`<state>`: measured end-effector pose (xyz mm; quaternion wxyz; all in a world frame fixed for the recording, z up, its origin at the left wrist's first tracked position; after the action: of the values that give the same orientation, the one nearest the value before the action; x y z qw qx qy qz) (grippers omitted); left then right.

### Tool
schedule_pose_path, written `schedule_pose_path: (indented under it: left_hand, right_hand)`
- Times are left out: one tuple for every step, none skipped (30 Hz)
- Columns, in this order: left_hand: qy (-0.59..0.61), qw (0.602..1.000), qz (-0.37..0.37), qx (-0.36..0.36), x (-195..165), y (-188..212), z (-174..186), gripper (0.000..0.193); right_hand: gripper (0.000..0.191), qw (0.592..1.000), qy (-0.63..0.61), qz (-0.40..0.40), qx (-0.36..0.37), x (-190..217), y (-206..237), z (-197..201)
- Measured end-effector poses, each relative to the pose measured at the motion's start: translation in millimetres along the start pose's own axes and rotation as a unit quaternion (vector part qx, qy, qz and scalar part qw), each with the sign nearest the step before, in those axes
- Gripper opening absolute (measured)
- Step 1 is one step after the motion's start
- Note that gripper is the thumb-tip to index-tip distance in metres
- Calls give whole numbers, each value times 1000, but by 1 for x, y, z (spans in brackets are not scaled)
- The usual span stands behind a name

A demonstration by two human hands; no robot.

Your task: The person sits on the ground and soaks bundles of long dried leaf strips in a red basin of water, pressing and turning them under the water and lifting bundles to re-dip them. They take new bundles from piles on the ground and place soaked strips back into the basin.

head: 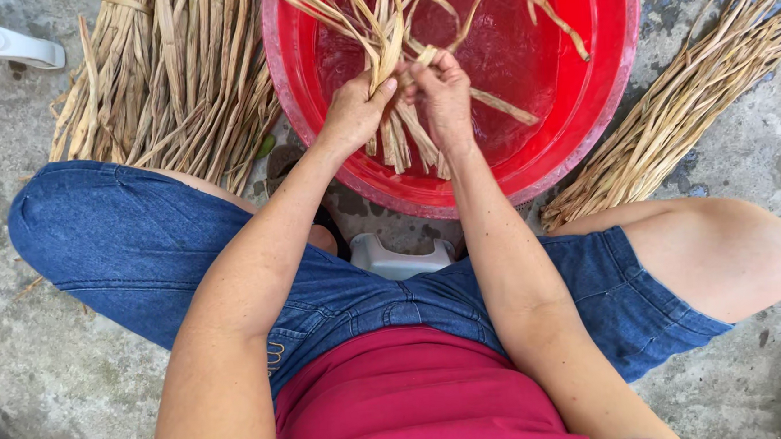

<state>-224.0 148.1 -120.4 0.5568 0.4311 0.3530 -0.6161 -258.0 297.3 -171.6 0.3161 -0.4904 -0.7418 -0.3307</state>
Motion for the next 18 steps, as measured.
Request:
schedule_pose_path:
  left_hand:
    - [21,999,24,9,6,-1,-2,31]
    - [41,998,48,20,11,-3,-4,32]
    - [96,991,85,33,17,-3,-8,32]
    - [149,980,121,47,22,-2,-13,32]
    - [202,965,156,61,26,-1,-19,33]
    - [96,982,152,51,21,-2,-12,31]
    - [-9,988,147,40,15,-2,-7,30]
    - [-115,983,141,29,9,-1,-3,30]
    - [-125,974,176,71,14,3,-11,31]
    - [-137,962,209,111,18,8,-18,33]
    - [-149,947,242,150,22,14,-25,37]
    - [-133,943,253,169,21,19,-30,36]
    - [-117,938,265,188,19,25,-34,35]
    - [-101,933,277,207,15,30,-38,34]
    - [-88,939,251,219,3,30,-39,33]
    - [-76,943,225,231,-11,32,-38,32]
    - [-63,948,199,242,-27,33,-36,30]
    - [-43,941,230,244,-34,37,-27,29]
  right_hand:
    - [7,1000,-2,6,1,6,1,-9]
    - [9,1000,-5,11,1,11,2,-15]
    - [12,1000,-8,16,0,13,3,-18]
    - [12,1000,6,13,-4,13,4,-19]
    - [12,1000,20,10,-9,11,5,-17]
    - [12,999,35,6,-15,6,5,-14]
    - [7,999,18,-24,-20,-7,6,-10]
    - [3,998,1,-55,-24,-21,6,-6]
    - [5,996,-16,-84,-27,-34,7,-2]
    - [8,991,-35,-118,-43,-48,9,6]
    - [11,985,-54,-153,-57,-59,11,14]
    - [14,977,-73,-187,-71,-70,13,22]
    - [15,972,-73,-197,-106,-72,15,35]
    - [16,966,-73,-206,-141,-70,16,51]
    - [18,958,-73,-216,-175,-68,19,66]
    - [17,953,-100,-213,-193,-65,18,77]
    - [17,947,-128,-209,-210,-59,14,88]
    - [17,940,-155,-204,-226,-52,9,100]
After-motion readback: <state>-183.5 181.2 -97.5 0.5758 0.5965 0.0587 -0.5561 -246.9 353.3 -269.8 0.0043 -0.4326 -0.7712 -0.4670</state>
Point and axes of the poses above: each hand's wrist, its own y-axis away from the middle knuckle, its own z-axis out of the back of the hand, x = y × z, the point moved 10 cm from there along -y, towards the middle knuckle, and after that the axes turned 8 degrees about x, right-handed, at the moved point
